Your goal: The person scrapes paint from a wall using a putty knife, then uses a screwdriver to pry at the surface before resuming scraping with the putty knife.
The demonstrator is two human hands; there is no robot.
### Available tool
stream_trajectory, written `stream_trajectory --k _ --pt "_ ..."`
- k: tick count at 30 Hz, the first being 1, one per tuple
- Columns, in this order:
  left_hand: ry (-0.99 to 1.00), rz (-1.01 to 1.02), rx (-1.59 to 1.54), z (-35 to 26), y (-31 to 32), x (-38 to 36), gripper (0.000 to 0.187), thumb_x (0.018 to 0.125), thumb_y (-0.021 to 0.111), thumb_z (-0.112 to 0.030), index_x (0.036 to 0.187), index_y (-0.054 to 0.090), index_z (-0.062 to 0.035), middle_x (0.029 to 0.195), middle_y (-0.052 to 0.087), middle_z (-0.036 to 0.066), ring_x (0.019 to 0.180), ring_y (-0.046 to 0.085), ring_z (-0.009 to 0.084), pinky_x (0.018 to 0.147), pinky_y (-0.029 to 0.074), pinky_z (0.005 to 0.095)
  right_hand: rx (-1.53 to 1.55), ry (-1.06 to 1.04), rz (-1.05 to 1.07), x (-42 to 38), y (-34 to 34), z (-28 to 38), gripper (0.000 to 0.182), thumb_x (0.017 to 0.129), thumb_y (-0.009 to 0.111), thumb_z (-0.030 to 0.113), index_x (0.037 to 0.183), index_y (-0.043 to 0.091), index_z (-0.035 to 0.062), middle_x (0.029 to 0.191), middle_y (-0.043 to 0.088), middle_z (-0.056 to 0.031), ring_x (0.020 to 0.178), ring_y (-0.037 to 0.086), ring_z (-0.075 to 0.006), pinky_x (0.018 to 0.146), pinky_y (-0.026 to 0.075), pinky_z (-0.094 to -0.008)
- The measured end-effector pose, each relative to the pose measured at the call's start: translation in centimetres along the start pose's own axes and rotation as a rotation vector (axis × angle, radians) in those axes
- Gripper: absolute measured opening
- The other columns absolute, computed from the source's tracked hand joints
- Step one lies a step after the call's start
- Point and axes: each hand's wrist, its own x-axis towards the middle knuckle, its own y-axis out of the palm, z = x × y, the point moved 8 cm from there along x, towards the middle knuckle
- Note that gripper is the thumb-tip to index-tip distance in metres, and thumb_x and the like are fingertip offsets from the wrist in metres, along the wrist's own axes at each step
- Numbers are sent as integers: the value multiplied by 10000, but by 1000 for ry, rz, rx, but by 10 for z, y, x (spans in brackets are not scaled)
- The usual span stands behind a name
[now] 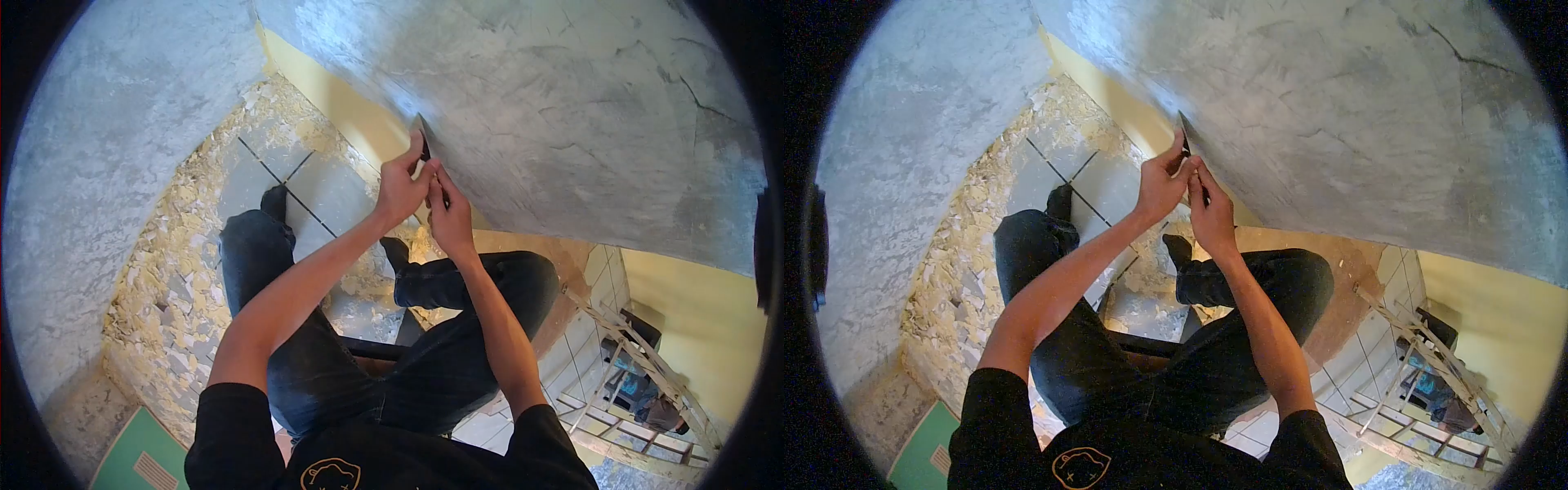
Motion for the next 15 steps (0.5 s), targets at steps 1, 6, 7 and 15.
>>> stream_trajectory --k 1,6,7,15 --pt "-9 27 10 -1 0 0 612 864 676 -110 1370 387 80 779 604 98 721 453 57 617 436 216 4 -6 3 -1 1 3 431 1005 487 262 1402 463 95 719 475 21 572 406 -49 508 370 -217" --pt "-62 39 1 13 -2 9 590 857 675 -97 1348 407 89 1222 601 252 837 534 81 716 463 239 -9 88 1 3 3 5 413 1004 477 222 1361 478 16 1255 590 -214 1135 591 -272 932 445 -338" --pt "-75 38 -16 13 -2 7 579 857 670 -92 1342 413 94 1298 519 270 951 560 119 782 466 258 -12 90 4 1 3 4 413 1004 477 222 1361 478 16 1255 590 -214 1135 591 -272 932 445 -338" --pt "-91 101 106 -10 -10 11 529 878 615 -62 1324 402 127 1371 380 348 1352 341 341 1072 340 323 -50 213 35 3 11 12 403 1004 470 178 1380 463 35 1231 613 -199 1010 610 -189 855 468 -311"
